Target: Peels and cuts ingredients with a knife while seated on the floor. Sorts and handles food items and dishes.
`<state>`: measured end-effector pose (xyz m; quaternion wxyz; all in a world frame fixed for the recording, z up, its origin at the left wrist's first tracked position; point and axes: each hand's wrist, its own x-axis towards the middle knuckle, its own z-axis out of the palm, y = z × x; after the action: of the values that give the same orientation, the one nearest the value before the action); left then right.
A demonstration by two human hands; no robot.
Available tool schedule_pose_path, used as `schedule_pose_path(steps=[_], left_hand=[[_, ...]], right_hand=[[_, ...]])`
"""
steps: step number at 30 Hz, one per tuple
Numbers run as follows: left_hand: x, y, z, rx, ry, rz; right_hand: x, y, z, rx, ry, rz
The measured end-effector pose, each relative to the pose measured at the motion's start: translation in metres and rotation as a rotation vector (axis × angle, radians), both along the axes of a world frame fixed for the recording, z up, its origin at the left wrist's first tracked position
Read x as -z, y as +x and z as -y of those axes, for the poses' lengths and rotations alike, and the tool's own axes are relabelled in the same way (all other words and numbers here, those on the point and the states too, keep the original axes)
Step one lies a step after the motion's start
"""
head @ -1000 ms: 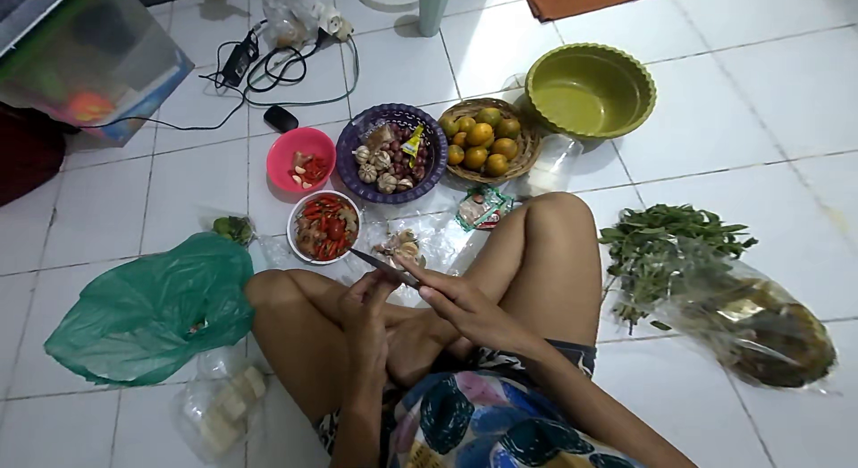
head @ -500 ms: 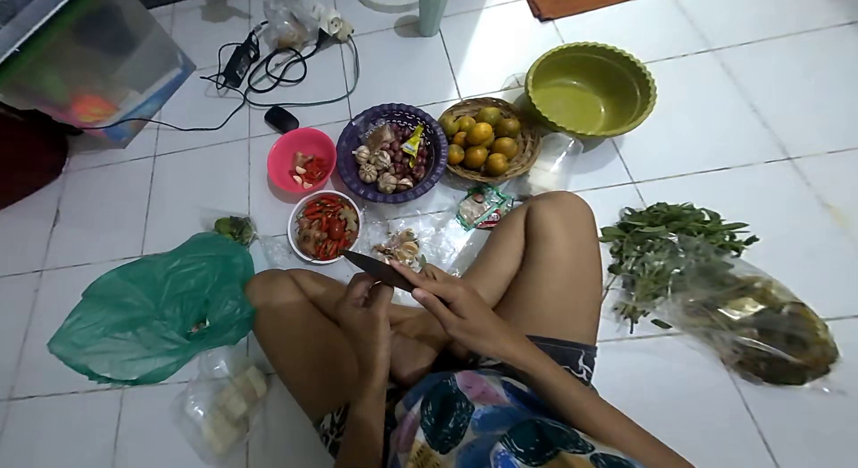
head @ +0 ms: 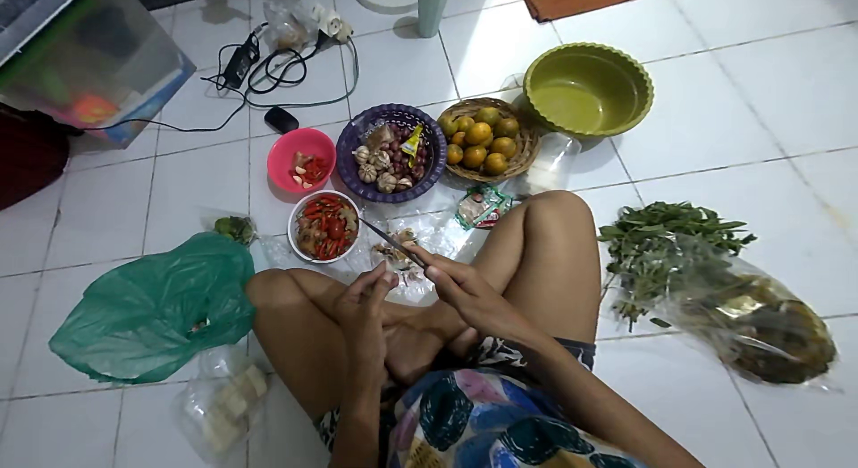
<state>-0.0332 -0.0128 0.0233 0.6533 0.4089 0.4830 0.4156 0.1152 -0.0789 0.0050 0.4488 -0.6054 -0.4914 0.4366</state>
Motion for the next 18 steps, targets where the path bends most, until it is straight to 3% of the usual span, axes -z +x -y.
schedule_pose_path(steps=[6, 12, 18], left_hand=[[0.002, 0.001, -0.001, 0.011, 0.009, 0.07], [0.005, 0.0, -0.001, 0.009, 0.033, 0.082], [0.006, 0.002, -0.002, -0.004, 0.05, 0.045]], right_hand=[[-0.008, -0.009, 0.003, -0.12, -0.02, -0.047], [-0.003, -0.013, 0.003, -0.068, 0.022, 0.025], [-0.008, -0.021, 0.003, 0.042, 0.052, 0.236]])
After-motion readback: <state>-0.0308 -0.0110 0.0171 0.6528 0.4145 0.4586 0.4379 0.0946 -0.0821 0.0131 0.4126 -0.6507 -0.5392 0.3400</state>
